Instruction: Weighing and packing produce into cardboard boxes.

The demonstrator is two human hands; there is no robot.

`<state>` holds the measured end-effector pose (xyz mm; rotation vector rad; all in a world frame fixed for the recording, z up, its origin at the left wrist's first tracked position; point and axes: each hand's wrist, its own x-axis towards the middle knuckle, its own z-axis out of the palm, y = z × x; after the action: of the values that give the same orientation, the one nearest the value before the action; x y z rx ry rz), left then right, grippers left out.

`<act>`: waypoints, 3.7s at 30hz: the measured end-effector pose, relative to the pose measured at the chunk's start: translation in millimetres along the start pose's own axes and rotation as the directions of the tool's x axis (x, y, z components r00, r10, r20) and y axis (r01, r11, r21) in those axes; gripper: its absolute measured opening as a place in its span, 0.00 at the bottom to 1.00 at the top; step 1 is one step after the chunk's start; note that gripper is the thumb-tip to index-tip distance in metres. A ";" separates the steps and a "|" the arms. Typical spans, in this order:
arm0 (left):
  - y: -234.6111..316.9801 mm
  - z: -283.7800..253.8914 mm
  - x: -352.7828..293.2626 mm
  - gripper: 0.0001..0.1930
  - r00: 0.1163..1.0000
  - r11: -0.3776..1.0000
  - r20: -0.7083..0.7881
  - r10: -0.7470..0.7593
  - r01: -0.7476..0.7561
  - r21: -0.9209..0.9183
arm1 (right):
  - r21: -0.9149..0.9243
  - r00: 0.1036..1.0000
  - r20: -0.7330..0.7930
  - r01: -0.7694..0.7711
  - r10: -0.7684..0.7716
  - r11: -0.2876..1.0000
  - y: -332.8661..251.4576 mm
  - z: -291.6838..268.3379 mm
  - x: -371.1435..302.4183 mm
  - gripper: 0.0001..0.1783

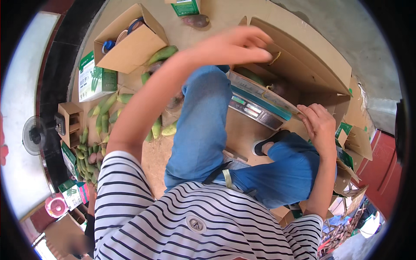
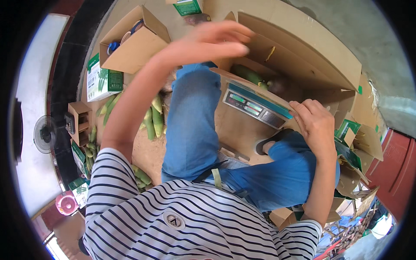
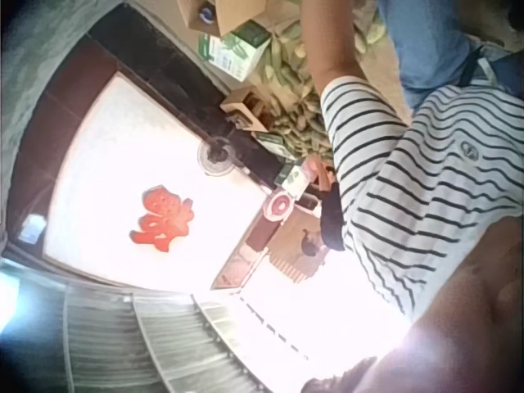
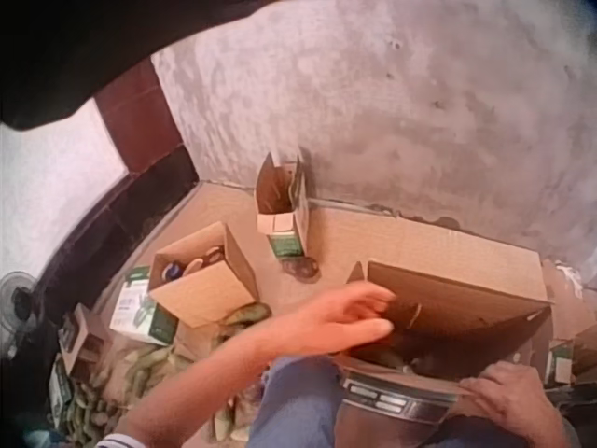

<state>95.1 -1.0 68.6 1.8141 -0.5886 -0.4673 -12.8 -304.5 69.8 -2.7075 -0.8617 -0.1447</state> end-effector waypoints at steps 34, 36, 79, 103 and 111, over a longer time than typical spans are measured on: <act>-317.8 142.2 -298.3 0.35 0.332 0.124 -0.420 -0.845 0.885 0.450 | -0.014 0.986 0.047 -0.161 0.161 0.987 -7.6 1.5 19.2 0.08; -311.4 147.2 -299.2 0.36 0.317 0.117 -0.406 -0.857 0.888 0.445 | 0.004 0.989 0.034 -0.143 0.143 0.990 -11.0 0.3 22.2 0.08; -15.7 14.7 -39.8 0.14 0.679 0.946 -0.665 0.310 -0.155 0.283 | -0.056 0.999 0.025 -0.029 0.030 0.998 10.6 9.7 5.3 0.06; -380.2 60.4 -324.3 0.26 -0.030 0.505 -0.588 -0.808 0.478 -0.718 | -0.025 0.970 0.148 -0.189 0.191 0.982 -5.4 -4.0 23.7 0.13; -379.3 52.9 -266.1 0.37 -0.147 0.500 -0.602 -0.785 0.423 -0.756 | -0.053 0.951 0.173 -0.252 0.258 0.966 -4.4 -4.1 19.0 0.14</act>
<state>-86.0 217.5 -301.5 1.5263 1.3527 0.0580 0.2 -291.9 78.3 -2.8628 -0.5487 0.1442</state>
